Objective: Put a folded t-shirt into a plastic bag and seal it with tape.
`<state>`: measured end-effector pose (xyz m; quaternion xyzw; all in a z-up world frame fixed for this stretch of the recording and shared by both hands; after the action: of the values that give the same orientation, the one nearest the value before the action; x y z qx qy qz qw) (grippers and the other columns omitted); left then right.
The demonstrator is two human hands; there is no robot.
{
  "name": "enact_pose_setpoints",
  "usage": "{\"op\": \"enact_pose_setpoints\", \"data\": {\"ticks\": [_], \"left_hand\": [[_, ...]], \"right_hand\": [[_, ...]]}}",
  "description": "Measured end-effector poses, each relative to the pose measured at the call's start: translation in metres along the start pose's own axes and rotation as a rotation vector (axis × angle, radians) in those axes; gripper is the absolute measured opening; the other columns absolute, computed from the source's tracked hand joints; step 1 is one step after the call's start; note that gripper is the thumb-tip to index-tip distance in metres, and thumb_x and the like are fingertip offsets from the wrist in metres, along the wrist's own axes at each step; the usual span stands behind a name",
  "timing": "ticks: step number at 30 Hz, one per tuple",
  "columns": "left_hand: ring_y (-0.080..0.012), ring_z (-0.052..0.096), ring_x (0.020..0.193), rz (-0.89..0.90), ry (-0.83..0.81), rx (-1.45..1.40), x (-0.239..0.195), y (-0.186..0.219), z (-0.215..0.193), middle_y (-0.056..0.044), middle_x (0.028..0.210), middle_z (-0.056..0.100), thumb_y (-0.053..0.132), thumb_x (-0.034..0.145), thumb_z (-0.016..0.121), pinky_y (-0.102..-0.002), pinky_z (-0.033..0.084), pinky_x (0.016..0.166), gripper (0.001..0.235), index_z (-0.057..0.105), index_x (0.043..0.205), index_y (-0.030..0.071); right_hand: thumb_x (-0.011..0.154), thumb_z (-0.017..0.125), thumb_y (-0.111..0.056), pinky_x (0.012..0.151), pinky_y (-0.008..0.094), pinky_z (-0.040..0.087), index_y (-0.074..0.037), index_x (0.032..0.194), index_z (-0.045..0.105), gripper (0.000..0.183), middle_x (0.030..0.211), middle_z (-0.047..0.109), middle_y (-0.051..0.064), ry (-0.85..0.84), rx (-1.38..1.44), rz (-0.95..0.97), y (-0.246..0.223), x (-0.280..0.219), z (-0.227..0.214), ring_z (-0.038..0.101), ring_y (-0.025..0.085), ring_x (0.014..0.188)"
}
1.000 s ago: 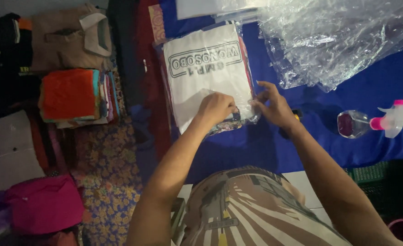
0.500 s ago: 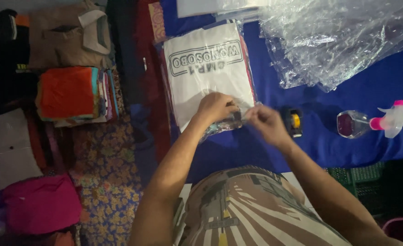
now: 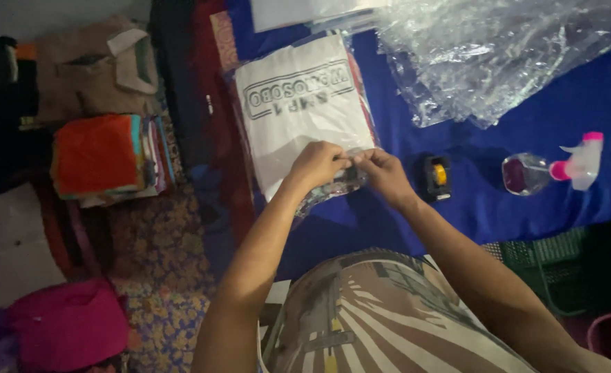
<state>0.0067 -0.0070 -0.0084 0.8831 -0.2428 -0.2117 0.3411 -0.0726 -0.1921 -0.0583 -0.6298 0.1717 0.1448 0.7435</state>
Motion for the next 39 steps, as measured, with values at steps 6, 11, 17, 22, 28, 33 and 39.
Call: {"op": "enact_pose_setpoints", "data": {"ticks": [6, 11, 17, 22, 28, 33, 39], "left_hand": [[-0.0211, 0.073, 0.055, -0.215, -0.125, -0.209, -0.009, 0.021, -0.012, -0.014, 0.069, 0.073, 0.026, 0.092, 0.07, -0.036, 0.057, 0.06, 0.021, 0.077, 0.091, 0.006], [-0.0165, 0.07, 0.053, -0.248, -0.125, -0.331, -0.011, 0.019, -0.015, -0.01, 0.069, 0.073, 0.023, 0.091, 0.07, -0.033, 0.055, 0.055, 0.021, 0.077, 0.098, 0.005], [-0.0132, 0.069, 0.056, -0.274, -0.152, -0.351, -0.01, 0.011, -0.012, -0.007, 0.072, 0.075, 0.021, 0.091, 0.069, -0.03, 0.055, 0.056, 0.023, 0.078, 0.101, 0.003], [-0.0116, 0.067, 0.057, -0.305, -0.18, -0.36, -0.01, 0.012, -0.013, -0.005, 0.076, 0.076, 0.02, 0.09, 0.066, -0.029, 0.053, 0.054, 0.026, 0.078, 0.107, 0.007], [-0.0097, 0.063, 0.058, -0.323, -0.191, -0.41, -0.01, 0.005, -0.007, -0.004, 0.075, 0.073, 0.022, 0.09, 0.067, -0.029, 0.049, 0.052, 0.026, 0.079, 0.105, 0.005], [-0.0088, 0.063, 0.059, -0.298, -0.18, -0.392, -0.012, 0.007, -0.006, -0.002, 0.075, 0.073, 0.023, 0.09, 0.067, -0.028, 0.05, 0.054, 0.026, 0.079, 0.105, 0.006], [-0.0114, 0.069, 0.064, -0.31, -0.149, -0.44, -0.015, 0.012, -0.006, -0.003, 0.085, 0.077, 0.021, 0.091, 0.067, -0.03, 0.057, 0.06, 0.026, 0.077, 0.11, 0.006]], "right_hand": [[0.1, 0.066, -0.026, 0.065, 0.021, 0.046, -0.007, 0.103, 0.07, 0.019, 0.089, 0.07, -0.004, -0.057, 0.067, -0.015, -0.003, 0.004, -0.003, 0.059, 0.003, 0.074], [0.101, 0.067, -0.028, 0.057, 0.022, 0.042, -0.008, 0.101, 0.07, 0.02, 0.082, 0.065, -0.003, -0.083, 0.105, 0.081, -0.007, 0.006, -0.004, 0.056, 0.004, 0.066], [0.101, 0.068, -0.028, 0.057, 0.022, 0.041, -0.008, 0.101, 0.07, 0.02, 0.082, 0.066, -0.004, -0.102, 0.066, 0.051, -0.006, 0.007, -0.004, 0.054, 0.004, 0.067], [0.102, 0.066, -0.025, 0.065, 0.021, 0.047, -0.005, 0.098, 0.071, 0.02, 0.085, 0.068, -0.004, -0.118, -0.011, -0.069, -0.006, 0.008, -0.001, 0.058, 0.003, 0.074], [0.101, 0.067, -0.021, 0.069, 0.02, 0.049, -0.005, 0.099, 0.072, 0.017, 0.087, 0.07, -0.005, -0.101, -0.079, -0.212, 0.016, 0.019, 0.0, 0.058, 0.001, 0.079], [0.101, 0.07, -0.021, 0.062, 0.022, 0.045, -0.004, 0.099, 0.068, 0.017, 0.083, 0.066, -0.005, -0.019, -0.124, -0.245, 0.015, 0.014, 0.006, 0.054, 0.002, 0.073], [0.097, 0.075, -0.023, 0.058, 0.027, 0.047, -0.006, 0.107, 0.069, 0.02, 0.075, 0.064, 0.0, 0.13, -0.478, -0.349, -0.017, -0.004, 0.011, 0.056, 0.006, 0.066]]}}
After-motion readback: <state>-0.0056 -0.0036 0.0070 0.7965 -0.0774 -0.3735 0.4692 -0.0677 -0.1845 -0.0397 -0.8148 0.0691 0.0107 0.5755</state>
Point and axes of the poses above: each hand's wrist, its own x-axis towards the middle knuckle, its own z-axis out of the palm, y = z × x, the point moved 1 cm from there along x, towards the middle knuckle
